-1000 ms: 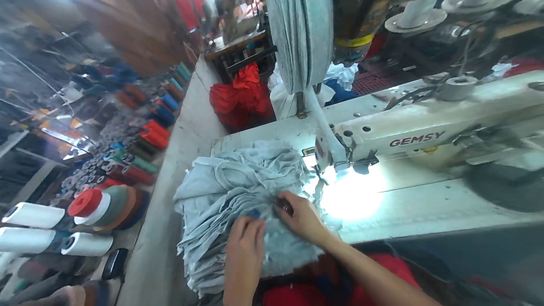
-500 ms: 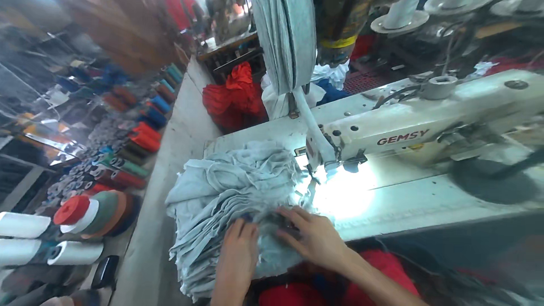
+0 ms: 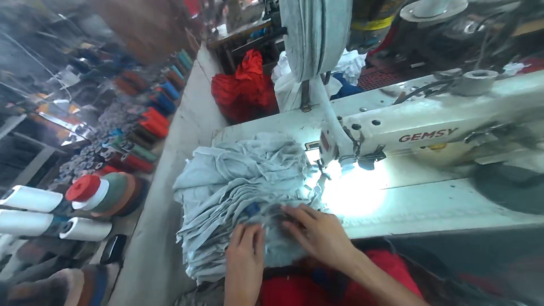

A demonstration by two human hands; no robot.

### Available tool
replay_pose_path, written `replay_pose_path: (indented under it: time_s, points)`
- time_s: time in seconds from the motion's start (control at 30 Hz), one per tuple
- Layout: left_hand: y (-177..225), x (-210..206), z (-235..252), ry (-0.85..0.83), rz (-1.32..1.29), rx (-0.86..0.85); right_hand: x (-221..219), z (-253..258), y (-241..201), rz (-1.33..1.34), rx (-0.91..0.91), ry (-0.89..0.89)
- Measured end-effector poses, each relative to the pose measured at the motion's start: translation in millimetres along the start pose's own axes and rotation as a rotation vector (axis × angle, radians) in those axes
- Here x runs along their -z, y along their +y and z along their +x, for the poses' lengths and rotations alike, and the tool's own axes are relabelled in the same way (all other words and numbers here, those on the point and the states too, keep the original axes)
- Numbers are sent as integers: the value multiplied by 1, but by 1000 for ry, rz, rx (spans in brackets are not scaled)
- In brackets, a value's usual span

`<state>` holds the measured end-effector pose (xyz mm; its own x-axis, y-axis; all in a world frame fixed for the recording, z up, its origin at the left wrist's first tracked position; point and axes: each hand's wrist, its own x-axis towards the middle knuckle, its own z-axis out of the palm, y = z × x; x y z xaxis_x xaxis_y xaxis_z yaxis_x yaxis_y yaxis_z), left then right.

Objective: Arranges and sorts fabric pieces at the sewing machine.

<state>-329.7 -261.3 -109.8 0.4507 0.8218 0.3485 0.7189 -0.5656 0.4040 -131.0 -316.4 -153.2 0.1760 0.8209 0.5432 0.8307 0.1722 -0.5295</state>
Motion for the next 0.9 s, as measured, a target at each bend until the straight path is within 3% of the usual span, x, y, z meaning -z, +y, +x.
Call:
replay_pose_path:
  time_s: [0.23, 0.5, 0.67, 0.9]
  points:
    - [-2, 2, 4, -151, -11, 20, 6, -28, 4, 79, -71, -57]
    - [-5, 3, -17, 45, -208, 41, -11, -17, -20, -20, 71, -36]
    - [-3, -1, -19, 45, -210, 33, -23, -11, -22, 3, 118, -47]
    - [5, -9, 1, -66, 55, -26, -5, -29, 11, 54, -144, 10]
